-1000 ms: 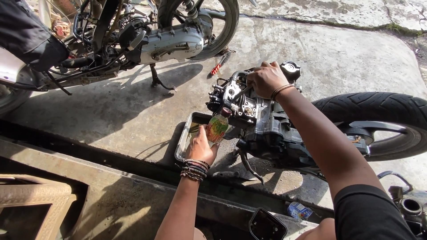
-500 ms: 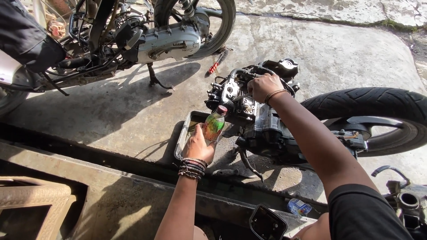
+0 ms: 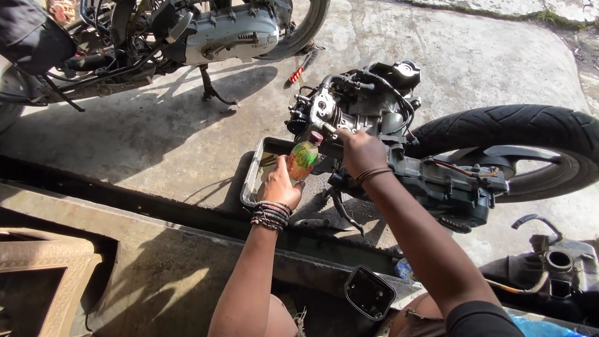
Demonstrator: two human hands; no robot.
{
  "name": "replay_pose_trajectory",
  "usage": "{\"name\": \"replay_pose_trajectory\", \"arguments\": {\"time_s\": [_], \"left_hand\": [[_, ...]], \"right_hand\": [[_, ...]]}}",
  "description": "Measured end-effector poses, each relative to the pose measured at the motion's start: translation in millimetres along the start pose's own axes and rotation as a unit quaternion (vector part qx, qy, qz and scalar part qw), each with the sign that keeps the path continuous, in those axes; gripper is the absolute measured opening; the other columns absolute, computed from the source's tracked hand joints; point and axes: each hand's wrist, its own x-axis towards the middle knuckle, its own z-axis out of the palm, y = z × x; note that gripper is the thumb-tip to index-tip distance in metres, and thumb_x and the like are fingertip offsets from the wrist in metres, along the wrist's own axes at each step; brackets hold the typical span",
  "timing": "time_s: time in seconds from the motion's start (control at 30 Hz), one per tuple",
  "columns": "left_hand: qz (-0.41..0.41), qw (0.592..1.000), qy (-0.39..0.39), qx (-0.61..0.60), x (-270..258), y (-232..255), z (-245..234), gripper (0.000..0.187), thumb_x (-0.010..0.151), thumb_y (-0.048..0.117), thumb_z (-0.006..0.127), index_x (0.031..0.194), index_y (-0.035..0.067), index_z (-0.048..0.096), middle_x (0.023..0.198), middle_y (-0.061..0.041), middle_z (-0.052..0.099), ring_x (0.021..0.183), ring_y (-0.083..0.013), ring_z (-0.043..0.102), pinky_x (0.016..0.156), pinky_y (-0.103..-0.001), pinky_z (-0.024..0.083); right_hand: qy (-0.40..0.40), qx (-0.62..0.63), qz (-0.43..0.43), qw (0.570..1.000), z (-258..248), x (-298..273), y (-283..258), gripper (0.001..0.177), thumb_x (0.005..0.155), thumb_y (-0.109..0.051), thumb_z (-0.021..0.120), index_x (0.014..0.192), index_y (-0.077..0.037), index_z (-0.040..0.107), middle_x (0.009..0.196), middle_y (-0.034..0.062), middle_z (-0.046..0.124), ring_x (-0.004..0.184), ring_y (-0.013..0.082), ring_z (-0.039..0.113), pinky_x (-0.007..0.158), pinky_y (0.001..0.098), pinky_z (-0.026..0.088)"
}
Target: The person pours liquid from a green bottle onto a motorcycle engine and scrubs it with a brush, then pours water from a blue bottle to rinse the engine. The person continues scrubbing and rinsing the engine area.
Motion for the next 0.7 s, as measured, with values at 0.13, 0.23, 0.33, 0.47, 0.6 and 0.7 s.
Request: {"name": "replay_pose_trajectory", "arguments": {"time_s": [0.13, 0.23, 0.33, 0.47, 0.6, 0.7], "left_hand": [[-0.003, 1.0, 0.005, 0.001, -12, 9, -18, 0.062, 0.087, 0.021, 0.07, 0.138, 0.007, 0.039, 0.118, -0.033, 0.065, 0.112, -0.0534, 0.064, 0.094, -0.063, 0.052], [-0.017, 0.999, -0.027, 0.038, -21, 1, -20, 0.068, 0.085, 0.03, 0.071, 0.141, 0.017, 0.035, 0.119, -0.029, 0.066, 0.114, -0.0515, 0.064, 0.098, -0.061, 0.051], [0.006, 0.993, -0.085, 0.076, -43, 23, -32, 0.067, 0.085, 0.033, 0.07, 0.14, 0.023, 0.034, 0.12, -0.028, 0.066, 0.115, -0.052, 0.063, 0.099, -0.061, 0.049], [0.113, 0.978, -0.172, 0.032, -68, 65, -6, 0.061, 0.083, 0.025, 0.071, 0.133, 0.023, 0.038, 0.126, -0.022, 0.066, 0.122, -0.0479, 0.06, 0.103, -0.06, 0.046], [0.257, 0.915, -0.301, -0.078, -103, 105, 67, 0.065, 0.078, 0.018, 0.077, 0.133, 0.013, 0.041, 0.121, -0.031, 0.064, 0.122, -0.0525, 0.057, 0.104, -0.063, 0.044], [0.291, 0.881, -0.343, -0.145, -131, 122, 145, 0.062, 0.08, 0.021, 0.075, 0.13, 0.012, 0.041, 0.119, -0.029, 0.066, 0.118, -0.0518, 0.059, 0.101, -0.062, 0.047]], "right_hand": [[-0.044, 0.005, 0.018, 0.999, -8, -34, -15, 0.058, 0.098, -0.013, 0.053, 0.151, -0.036, 0.052, 0.102, 0.0185, 0.069, 0.066, 0.0361, 0.072, 0.05, 0.0481, 0.061], [-0.07, 0.067, 0.027, 0.995, -45, -65, -24, 0.054, 0.103, -0.009, 0.048, 0.151, -0.032, 0.054, 0.101, 0.0197, 0.07, 0.072, 0.0399, 0.073, 0.054, 0.0509, 0.063], [-0.105, 0.169, 0.072, 0.977, -81, -97, -3, 0.039, 0.108, -0.011, 0.046, 0.142, -0.017, 0.064, 0.117, 0.0288, 0.068, 0.089, 0.0503, 0.072, 0.068, 0.0586, 0.063], [-0.076, 0.407, 0.165, 0.895, -90, -168, 74, 0.034, 0.101, -0.034, 0.061, 0.129, -0.017, 0.073, 0.094, 0.0182, 0.073, 0.091, 0.0374, 0.066, 0.083, 0.0513, 0.052], [-0.052, 0.548, 0.206, 0.809, -104, -259, 116, 0.041, 0.087, -0.026, 0.081, 0.124, -0.008, 0.074, 0.061, 0.0009, 0.051, 0.062, 0.0129, 0.049, 0.06, 0.0268, 0.039], [-0.004, 0.558, 0.226, 0.799, -132, -302, 134, 0.036, 0.09, -0.021, 0.079, 0.123, -0.007, 0.073, 0.057, -0.0047, 0.04, 0.059, 0.0079, 0.041, 0.056, 0.0238, 0.031]]}}
